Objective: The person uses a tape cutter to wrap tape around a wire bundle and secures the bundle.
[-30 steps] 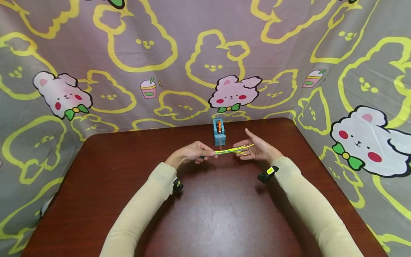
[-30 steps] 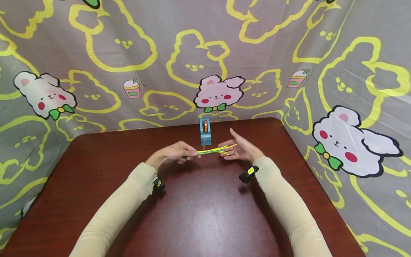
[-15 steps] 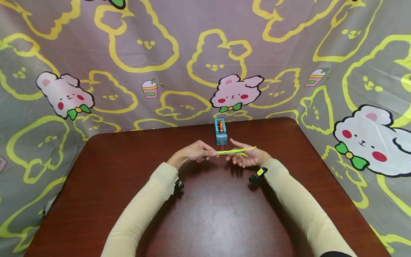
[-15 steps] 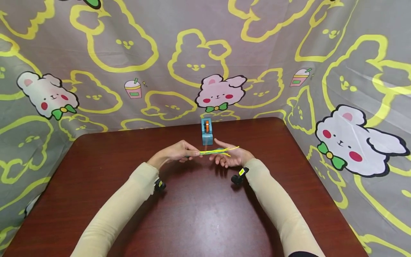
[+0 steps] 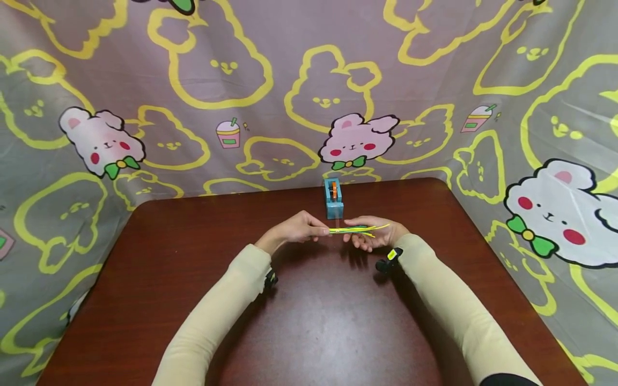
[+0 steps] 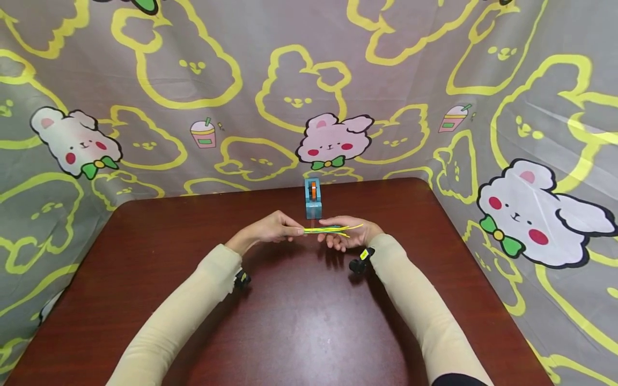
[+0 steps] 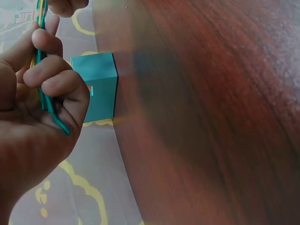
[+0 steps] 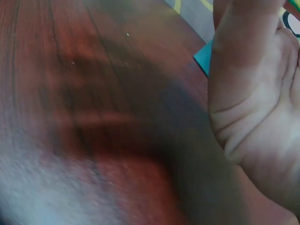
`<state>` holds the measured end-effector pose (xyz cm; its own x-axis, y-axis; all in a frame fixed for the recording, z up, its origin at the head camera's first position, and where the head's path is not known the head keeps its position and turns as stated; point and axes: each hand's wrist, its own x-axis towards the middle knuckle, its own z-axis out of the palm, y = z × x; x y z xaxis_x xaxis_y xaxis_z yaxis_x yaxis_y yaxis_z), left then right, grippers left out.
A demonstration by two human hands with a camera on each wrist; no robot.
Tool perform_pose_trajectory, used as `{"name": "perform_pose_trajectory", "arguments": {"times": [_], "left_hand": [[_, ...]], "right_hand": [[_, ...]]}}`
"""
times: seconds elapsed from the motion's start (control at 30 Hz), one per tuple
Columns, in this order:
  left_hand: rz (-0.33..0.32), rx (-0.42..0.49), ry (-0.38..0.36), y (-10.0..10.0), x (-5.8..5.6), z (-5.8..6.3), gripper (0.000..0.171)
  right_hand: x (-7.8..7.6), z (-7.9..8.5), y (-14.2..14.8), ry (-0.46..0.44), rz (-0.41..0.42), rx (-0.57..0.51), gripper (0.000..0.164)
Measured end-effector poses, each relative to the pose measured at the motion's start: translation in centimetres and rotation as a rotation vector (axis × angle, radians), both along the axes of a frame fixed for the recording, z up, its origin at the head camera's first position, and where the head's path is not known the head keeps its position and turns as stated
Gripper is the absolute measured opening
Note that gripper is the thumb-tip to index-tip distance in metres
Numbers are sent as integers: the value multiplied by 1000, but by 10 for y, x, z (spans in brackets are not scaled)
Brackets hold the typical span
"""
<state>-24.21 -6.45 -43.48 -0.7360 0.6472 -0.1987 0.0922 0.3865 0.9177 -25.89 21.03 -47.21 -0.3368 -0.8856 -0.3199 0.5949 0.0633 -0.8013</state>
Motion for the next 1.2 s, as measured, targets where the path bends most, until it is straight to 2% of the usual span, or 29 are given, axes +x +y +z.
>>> {"name": "perform_pose_trajectory", "arguments": {"times": [0.13, 0.27, 0.43, 0.63, 0.8, 0.97, 1.13, 1.2], "left_hand": [[4, -10, 94, 3, 0, -2, 18], [1, -17, 184, 5, 1, -2, 19], [19, -22, 233, 5, 2, -2, 21], [22, -20, 277, 6, 3, -4, 21], [8, -17, 275, 5, 3, -6, 22], [-35, -62, 236, 1, 2, -3, 29], [-2, -81, 161, -7, -3, -3, 57], [42, -61, 90, -10, -7, -6, 69]], "right_hand": [[-2, 7, 2, 137, -44, 117, 50], [-6, 18, 4, 234, -38, 228, 54], [-11, 36, 5, 317, 23, 327, 56], [-11, 54, 3, 428, 68, 404, 44], [-8, 63, -2, 619, 100, 445, 35], [-2, 68, -4, 827, 106, 490, 29], [3, 69, -5, 977, 102, 509, 27], [4, 69, -5, 1019, 94, 516, 26]]}}
